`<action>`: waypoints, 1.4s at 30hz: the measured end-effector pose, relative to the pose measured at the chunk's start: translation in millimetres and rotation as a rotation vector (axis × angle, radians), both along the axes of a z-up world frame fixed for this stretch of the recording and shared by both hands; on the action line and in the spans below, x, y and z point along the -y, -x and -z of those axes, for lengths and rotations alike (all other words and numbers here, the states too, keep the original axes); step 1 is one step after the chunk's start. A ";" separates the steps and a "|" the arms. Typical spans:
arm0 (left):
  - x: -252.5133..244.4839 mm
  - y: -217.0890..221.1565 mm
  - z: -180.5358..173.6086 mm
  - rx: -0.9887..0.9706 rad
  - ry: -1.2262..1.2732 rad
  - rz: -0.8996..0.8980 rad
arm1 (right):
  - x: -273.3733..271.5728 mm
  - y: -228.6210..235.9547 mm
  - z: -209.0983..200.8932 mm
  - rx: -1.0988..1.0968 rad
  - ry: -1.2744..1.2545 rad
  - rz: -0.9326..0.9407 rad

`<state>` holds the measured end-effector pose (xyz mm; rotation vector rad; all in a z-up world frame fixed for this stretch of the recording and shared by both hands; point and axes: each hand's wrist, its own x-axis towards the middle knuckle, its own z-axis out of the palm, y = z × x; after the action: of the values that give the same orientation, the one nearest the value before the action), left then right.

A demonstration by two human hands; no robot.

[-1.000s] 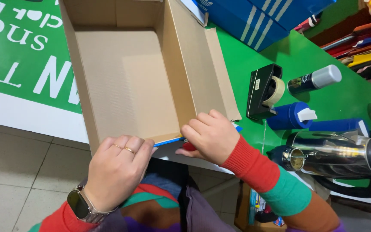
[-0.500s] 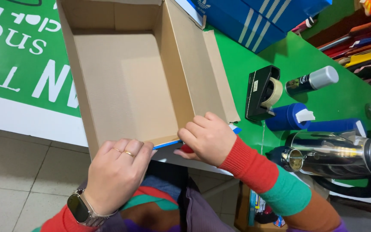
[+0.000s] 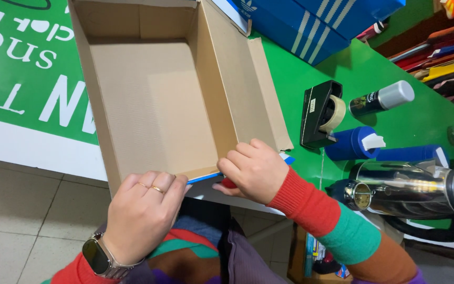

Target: Assembling and taping blue cardboard shoe boxes at a workbench.

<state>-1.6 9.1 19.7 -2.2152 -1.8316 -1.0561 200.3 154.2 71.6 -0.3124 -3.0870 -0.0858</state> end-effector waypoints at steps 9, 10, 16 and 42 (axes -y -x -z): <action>0.8 -1.8 1.6 -0.007 -0.008 -0.006 | 2.6 0.9 0.8 -0.003 -0.015 -0.004; 1.3 -2.0 2.3 -0.011 -0.006 -0.003 | 3.1 0.6 2.0 0.005 -0.039 -0.013; 3.5 0.8 3.2 -0.040 -0.010 -0.006 | 1.9 -0.4 7.0 -0.028 -0.106 -0.055; 39.7 39.9 40.8 0.248 -0.097 -0.035 | 48.5 65.1 15.2 -0.067 -0.011 -0.124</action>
<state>-41.5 -30.6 -21.1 -2.0694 -1.8551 -1.4372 135.1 105.6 56.3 -0.1205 -3.0291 -0.0863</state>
